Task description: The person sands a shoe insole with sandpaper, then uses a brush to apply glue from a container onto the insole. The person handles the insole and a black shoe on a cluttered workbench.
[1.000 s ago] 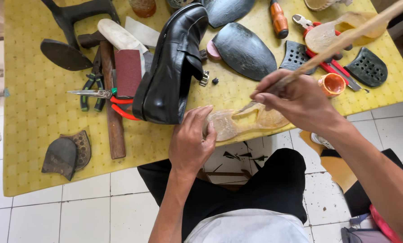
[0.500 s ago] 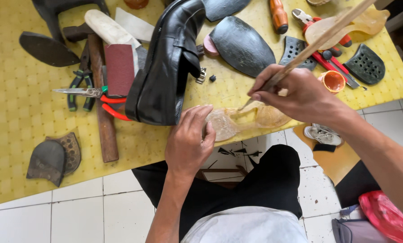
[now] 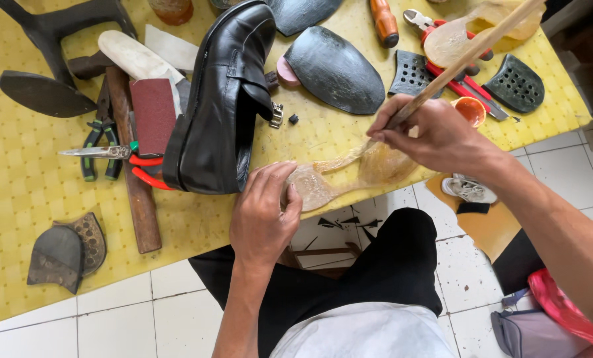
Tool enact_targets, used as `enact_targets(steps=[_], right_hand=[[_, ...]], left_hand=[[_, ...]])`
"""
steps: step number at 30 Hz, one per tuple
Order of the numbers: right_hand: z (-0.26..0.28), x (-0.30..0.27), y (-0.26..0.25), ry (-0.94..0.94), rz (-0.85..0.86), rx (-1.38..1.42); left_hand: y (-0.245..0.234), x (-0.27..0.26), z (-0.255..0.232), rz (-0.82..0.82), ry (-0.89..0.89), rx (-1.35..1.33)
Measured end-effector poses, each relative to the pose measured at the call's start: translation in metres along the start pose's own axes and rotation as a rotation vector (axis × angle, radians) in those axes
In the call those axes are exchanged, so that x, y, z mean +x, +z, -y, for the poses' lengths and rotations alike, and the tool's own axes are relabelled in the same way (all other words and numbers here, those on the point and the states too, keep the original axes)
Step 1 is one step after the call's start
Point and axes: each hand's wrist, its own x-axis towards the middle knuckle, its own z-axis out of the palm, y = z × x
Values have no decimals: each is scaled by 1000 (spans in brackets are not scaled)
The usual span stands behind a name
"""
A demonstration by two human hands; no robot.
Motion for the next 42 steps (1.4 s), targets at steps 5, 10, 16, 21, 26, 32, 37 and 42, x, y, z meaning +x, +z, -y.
enact_targets(steps=[5, 10, 16, 21, 26, 32, 37, 42], right_hand=[[-8, -7, -7, -36, -72, 168], [-23, -6, 0, -83, -104, 61], [-35, -24, 7, -209, -391, -65], [-39, -39, 62, -172, -554, -17], [-5, -46, 94, -196, -593, 50], [-15, -46, 82, -241, -672, 135], [-1, -43, 98, -270, -690, -18], [25, -32, 114, -268, -629, -26]], left_hand=[[1, -1, 1, 2, -5, 17], [-2, -1, -1, 6, -20, 0], [-15, 8, -12, 2, 12, 2], [5, -7, 4, -7, -5, 65], [1, -1, -1, -16, 5, -2], [-1, -3, -2, -58, -21, 16], [3, -6, 0, -82, -73, 103], [3, -6, 0, -93, -86, 95]])
